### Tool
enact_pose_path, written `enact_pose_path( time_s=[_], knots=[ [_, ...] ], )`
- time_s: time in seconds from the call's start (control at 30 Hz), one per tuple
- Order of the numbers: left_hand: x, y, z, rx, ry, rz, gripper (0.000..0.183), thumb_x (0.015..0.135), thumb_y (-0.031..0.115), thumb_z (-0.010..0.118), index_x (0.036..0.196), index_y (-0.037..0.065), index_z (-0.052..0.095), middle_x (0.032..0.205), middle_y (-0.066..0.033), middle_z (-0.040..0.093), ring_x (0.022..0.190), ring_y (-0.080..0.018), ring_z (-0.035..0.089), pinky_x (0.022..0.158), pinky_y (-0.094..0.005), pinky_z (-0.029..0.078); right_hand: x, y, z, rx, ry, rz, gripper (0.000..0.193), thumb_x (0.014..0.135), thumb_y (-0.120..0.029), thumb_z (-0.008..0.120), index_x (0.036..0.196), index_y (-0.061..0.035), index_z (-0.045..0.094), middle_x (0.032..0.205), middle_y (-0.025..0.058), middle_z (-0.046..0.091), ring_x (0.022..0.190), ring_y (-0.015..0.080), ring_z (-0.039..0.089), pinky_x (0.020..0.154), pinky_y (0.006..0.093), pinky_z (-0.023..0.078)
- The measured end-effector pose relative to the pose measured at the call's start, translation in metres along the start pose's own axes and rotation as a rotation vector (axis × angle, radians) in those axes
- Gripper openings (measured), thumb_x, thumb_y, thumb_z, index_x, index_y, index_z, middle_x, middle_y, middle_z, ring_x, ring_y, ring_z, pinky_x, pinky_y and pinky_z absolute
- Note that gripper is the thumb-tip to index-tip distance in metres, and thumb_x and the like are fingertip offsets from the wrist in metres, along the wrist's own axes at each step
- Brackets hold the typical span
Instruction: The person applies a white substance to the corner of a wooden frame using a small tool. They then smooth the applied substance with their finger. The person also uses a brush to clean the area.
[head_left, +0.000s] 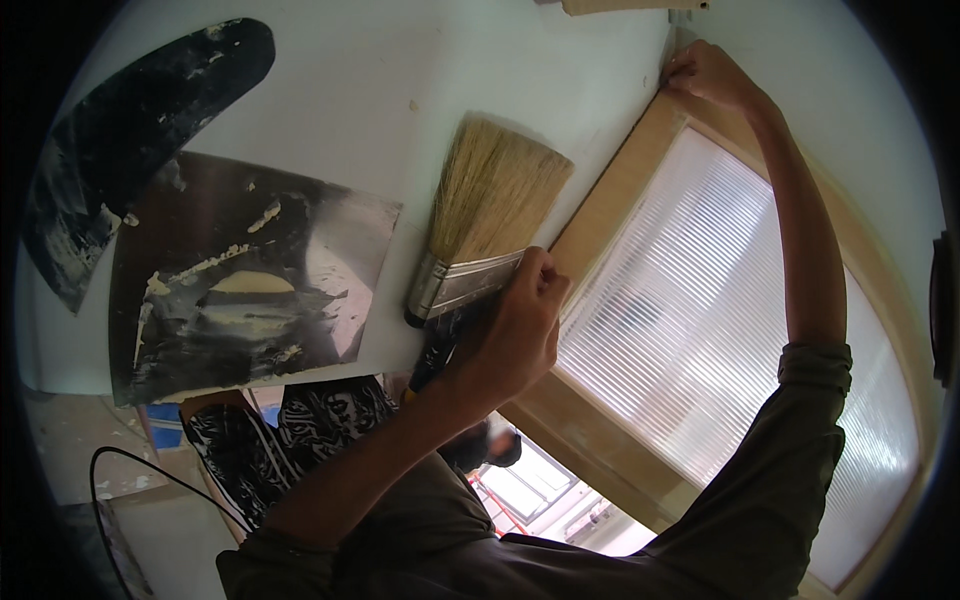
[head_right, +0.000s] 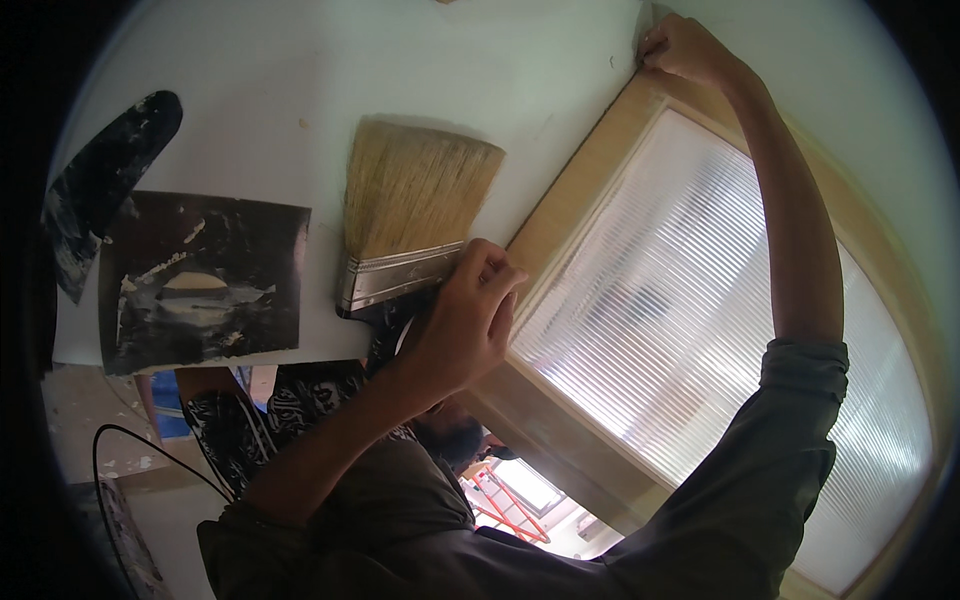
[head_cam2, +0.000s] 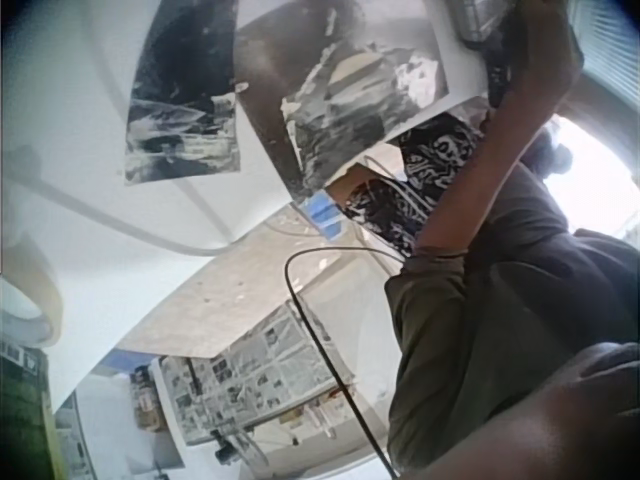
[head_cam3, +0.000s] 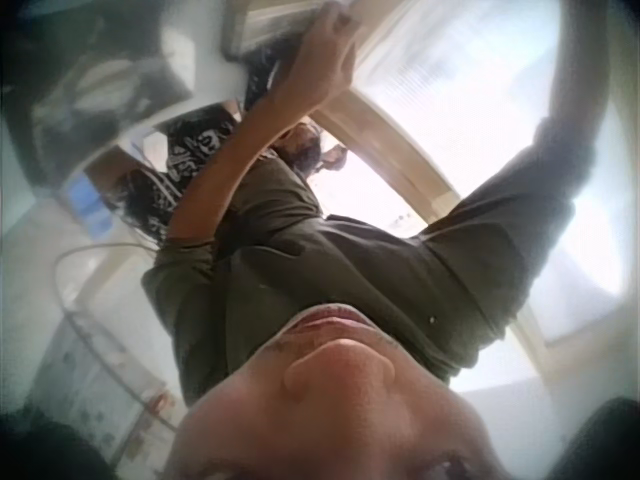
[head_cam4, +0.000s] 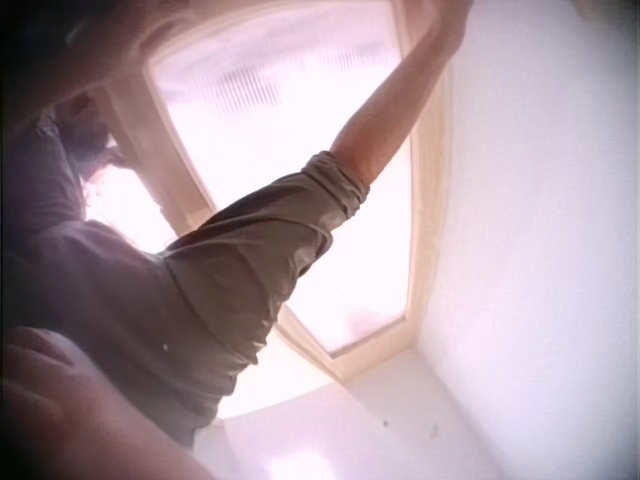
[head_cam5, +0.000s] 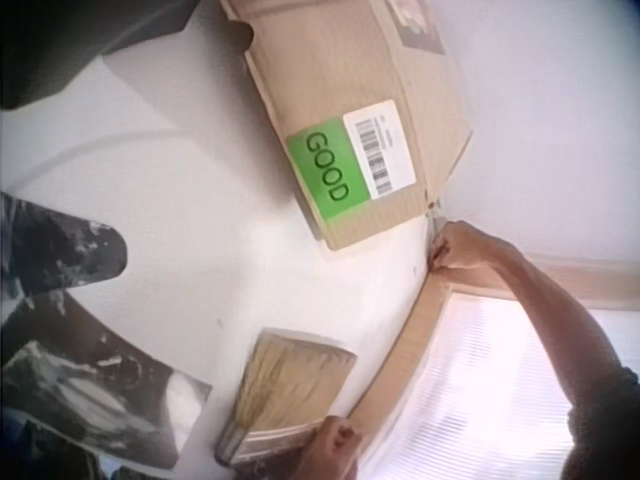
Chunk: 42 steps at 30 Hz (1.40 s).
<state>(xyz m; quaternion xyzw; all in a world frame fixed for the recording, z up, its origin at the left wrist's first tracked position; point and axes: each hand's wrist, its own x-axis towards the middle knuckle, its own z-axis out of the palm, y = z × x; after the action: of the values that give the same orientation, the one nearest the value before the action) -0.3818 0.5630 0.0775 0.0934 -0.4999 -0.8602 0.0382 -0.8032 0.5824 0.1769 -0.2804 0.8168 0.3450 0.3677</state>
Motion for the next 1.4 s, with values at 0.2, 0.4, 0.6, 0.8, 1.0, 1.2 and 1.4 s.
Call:
enact_pose_path(
  time_s=[0.2, 0.4, 0.6, 0.8, 1.0, 1.2, 1.4],
  knots=[
    [0.001, -0.001, 0.003, -0.006, 0.005, 0.02, 0.021, 0.087, -0.01, 0.062, 0.108, -0.007, 0.063, 0.106, -0.0179, 0.052, 0.087, -0.0309, 0.061, 0.078, -0.0397, 0.052, -0.012, 0.012, 0.015, 0.07, 0.078, -0.149, 0.016, 0.09, 0.001, 0.068, 0.105, 0.0054, 0.072, 0.096, 0.0139, 0.073, 0.089, 0.0235, 0.07, 0.083, 0.0344, 0.054],
    [0.0, -0.002, 0.001, 0.02, 0.02, 0.036, 0.021, 0.087, -0.01, 0.063, 0.108, -0.006, 0.063, 0.106, -0.0178, 0.052, 0.087, -0.0306, 0.061, 0.078, -0.0397, 0.052, -0.01, 0.001, 0.012, -0.061, 0.06, -0.324, 0.011, 0.09, 0.004, 0.065, 0.099, 0.0068, 0.07, 0.094, 0.0162, 0.072, 0.085, 0.0274, 0.068, 0.08, 0.0379, 0.053],
    [0.001, -0.001, -0.003, 0.045, -0.029, 0.023, 0.023, 0.085, -0.011, 0.063, 0.107, -0.007, 0.06, 0.108, -0.0185, 0.051, 0.091, -0.0324, 0.061, 0.081, -0.0407, 0.053, -0.011, -0.004, 0.011, -0.029, 0.035, -0.322, 0.011, 0.09, 0.005, 0.063, 0.098, 0.0077, 0.07, 0.093, 0.0165, 0.072, 0.086, 0.028, 0.069, 0.081, 0.038, 0.054],
    [-0.001, -0.002, 0.0, 0.036, 0.018, 0.043, 0.02, 0.088, -0.009, 0.063, 0.108, -0.006, 0.062, 0.106, -0.0179, 0.052, 0.087, -0.0314, 0.062, 0.078, -0.0403, 0.053, -0.01, 0.004, 0.017, 0.01, 0.059, -0.357, 0.01, 0.089, 0.005, 0.064, 0.098, 0.0088, 0.069, 0.092, 0.0161, 0.071, 0.085, 0.0271, 0.068, 0.081, 0.0372, 0.054],
    [-0.001, -0.001, 0.0, 0.034, 0.019, 0.038, 0.019, 0.089, -0.008, 0.063, 0.108, -0.006, 0.063, 0.107, -0.0182, 0.053, 0.088, -0.0315, 0.062, 0.078, -0.0401, 0.053, -0.013, -0.002, 0.019, -0.03, 0.008, -0.392, 0.012, 0.089, 0.002, 0.07, 0.099, 0.0074, 0.069, 0.094, 0.0149, 0.069, 0.087, 0.023, 0.068, 0.08, 0.0329, 0.055],
    [-0.001, -0.002, -0.001, 0.028, 0.032, 0.039, 0.019, 0.089, -0.008, 0.063, 0.108, -0.006, 0.063, 0.106, -0.018, 0.053, 0.088, -0.0318, 0.062, 0.078, -0.0403, 0.052, -0.021, -0.007, 0.024, 0.051, 0.018, -0.27, 0.013, 0.089, 0.003, 0.067, 0.101, 0.0068, 0.07, 0.096, 0.0149, 0.072, 0.088, 0.0227, 0.07, 0.081, 0.0348, 0.055],
    [-0.001, 0.001, -0.003, 0.045, 0.0, 0.027, 0.018, 0.089, -0.007, 0.064, 0.108, -0.006, 0.063, 0.106, -0.0179, 0.053, 0.088, -0.0319, 0.062, 0.078, -0.0407, 0.053, -0.028, 0.03, 0.024, 0.141, 0.268, -0.283, 0.023, 0.089, 0.006, 0.062, 0.109, 0.0032, 0.072, 0.102, 0.014, 0.075, 0.089, 0.0233, 0.071, 0.084, 0.0341, 0.056]
  ],
)
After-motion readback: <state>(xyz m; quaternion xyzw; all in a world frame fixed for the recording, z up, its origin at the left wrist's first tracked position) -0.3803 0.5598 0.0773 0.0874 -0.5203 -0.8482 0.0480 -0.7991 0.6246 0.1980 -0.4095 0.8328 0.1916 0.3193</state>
